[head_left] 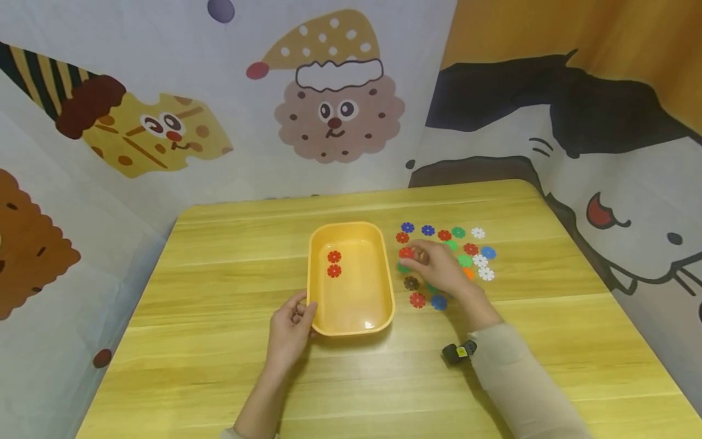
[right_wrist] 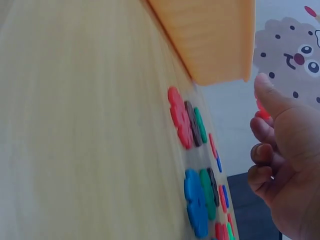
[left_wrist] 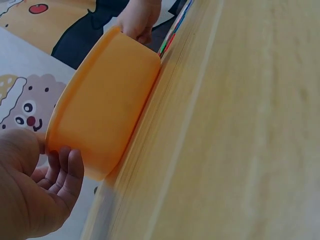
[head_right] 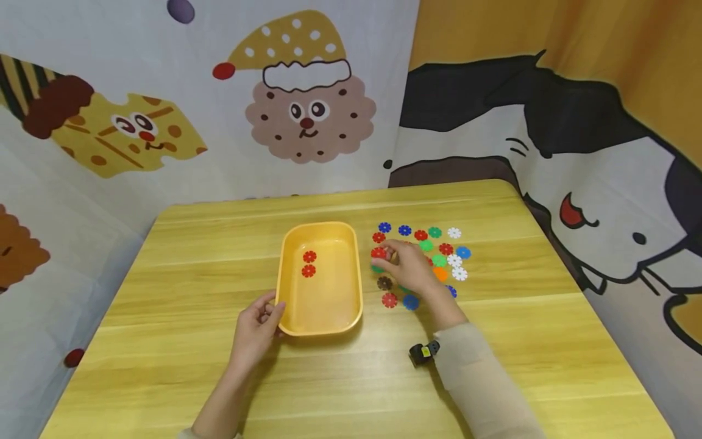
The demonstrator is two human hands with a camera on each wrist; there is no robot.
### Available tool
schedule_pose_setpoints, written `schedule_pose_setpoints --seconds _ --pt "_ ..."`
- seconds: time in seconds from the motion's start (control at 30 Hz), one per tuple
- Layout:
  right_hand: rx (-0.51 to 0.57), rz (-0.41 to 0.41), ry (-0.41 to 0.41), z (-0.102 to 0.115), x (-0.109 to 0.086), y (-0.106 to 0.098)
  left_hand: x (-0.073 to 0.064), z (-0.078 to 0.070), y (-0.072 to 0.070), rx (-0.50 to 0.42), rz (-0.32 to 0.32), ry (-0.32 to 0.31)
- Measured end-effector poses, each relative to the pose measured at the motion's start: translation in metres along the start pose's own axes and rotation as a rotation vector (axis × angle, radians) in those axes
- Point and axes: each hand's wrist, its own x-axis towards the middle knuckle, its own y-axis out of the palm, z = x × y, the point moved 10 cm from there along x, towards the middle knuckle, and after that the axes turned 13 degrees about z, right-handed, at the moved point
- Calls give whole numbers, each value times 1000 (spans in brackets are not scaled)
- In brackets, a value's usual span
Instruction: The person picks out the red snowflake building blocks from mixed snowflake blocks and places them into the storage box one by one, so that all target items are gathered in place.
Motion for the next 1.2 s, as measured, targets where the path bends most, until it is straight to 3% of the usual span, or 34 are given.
schedule_pose_setpoints --seconds 0.1,0.27,0.33,0.47,0.8,1.03,1.2 --pt "12 -39 -25 5 1 -1 -2 -4 1 -1 1 7" --pt "33 -85 -62 15 4 -2 4 17 -1 -3 -12 -38" --pt "46 -92 -79 21 7 -1 7 25 -2 -2 -15 -35" --pt "53 -86 -115 35 12 5 8 29 -3 -8 -16 1" --pt "16 -74 -190 68 26 21 8 28 -1 -39 -8 11" --pt "-54 -34 -152 82 32 32 7 28 -1 -27 -13 -21" --pt "-154 -18 -142 91 36 40 1 8 0 -31 -6 -35"
